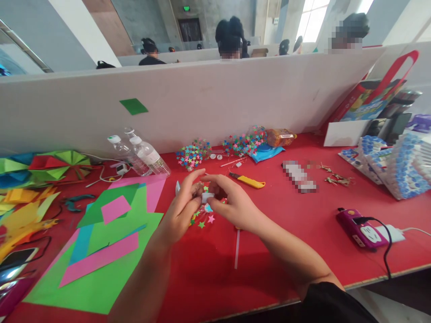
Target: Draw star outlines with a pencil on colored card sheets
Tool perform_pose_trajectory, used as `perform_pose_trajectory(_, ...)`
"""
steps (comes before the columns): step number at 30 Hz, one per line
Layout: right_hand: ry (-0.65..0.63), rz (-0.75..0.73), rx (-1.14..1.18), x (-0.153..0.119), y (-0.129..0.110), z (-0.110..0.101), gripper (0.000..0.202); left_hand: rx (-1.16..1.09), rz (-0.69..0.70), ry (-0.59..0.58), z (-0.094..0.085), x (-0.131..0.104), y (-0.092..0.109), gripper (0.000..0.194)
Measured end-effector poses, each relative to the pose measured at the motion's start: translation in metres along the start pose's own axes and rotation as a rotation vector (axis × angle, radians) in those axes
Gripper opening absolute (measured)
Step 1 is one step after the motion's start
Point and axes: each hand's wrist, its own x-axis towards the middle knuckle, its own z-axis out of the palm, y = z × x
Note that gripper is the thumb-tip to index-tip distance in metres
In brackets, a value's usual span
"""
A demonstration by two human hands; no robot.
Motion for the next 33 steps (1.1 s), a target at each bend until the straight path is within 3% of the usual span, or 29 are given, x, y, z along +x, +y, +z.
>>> perform_pose_trajectory(4, 0.021, 0.003, 0.032, 0.001, 0.0, 0.0, 0.013, -0.057, -0.018, -0.009, 0.0, 0.0, 0.001, 0.049)
perform_pose_trajectory(7, 0.036, 0.005, 0.085, 0.001, 0.001, 0.0, 0.005, -0.155, -0.049, 0.024, -0.002, 0.002, 0.003, 0.037)
perform_pose_trajectory(11, 0.046, 0.04, 0.127, 0.002, 0.001, 0.001, 0.008, -0.243, -0.026, 0.058, -0.003, 0.007, 0.004, 0.026)
perform_pose_trajectory(17, 0.162, 0.015, 0.095, -0.001, 0.0, 0.004, 0.028, -0.355, 0.03, 0.182, 0.002, 0.011, 0.001, 0.01)
perform_pose_trajectory(24, 0.092, -0.002, 0.135, -0.003, -0.001, 0.005, 0.036, -0.248, 0.171, 0.297, 0.009, 0.011, -0.001, 0.007)
perform_pose_trajectory(29, 0.109, -0.024, 0.067, -0.006, -0.004, 0.002, 0.023, -0.213, 0.198, 0.182, 0.005, 0.008, 0.002, 0.007)
perform_pose_trajectory(33, 0.158, -0.061, 0.156, -0.007, -0.009, 0.001, 0.009, -0.229, 0.216, 0.134, 0.0, 0.004, 0.01, 0.005)
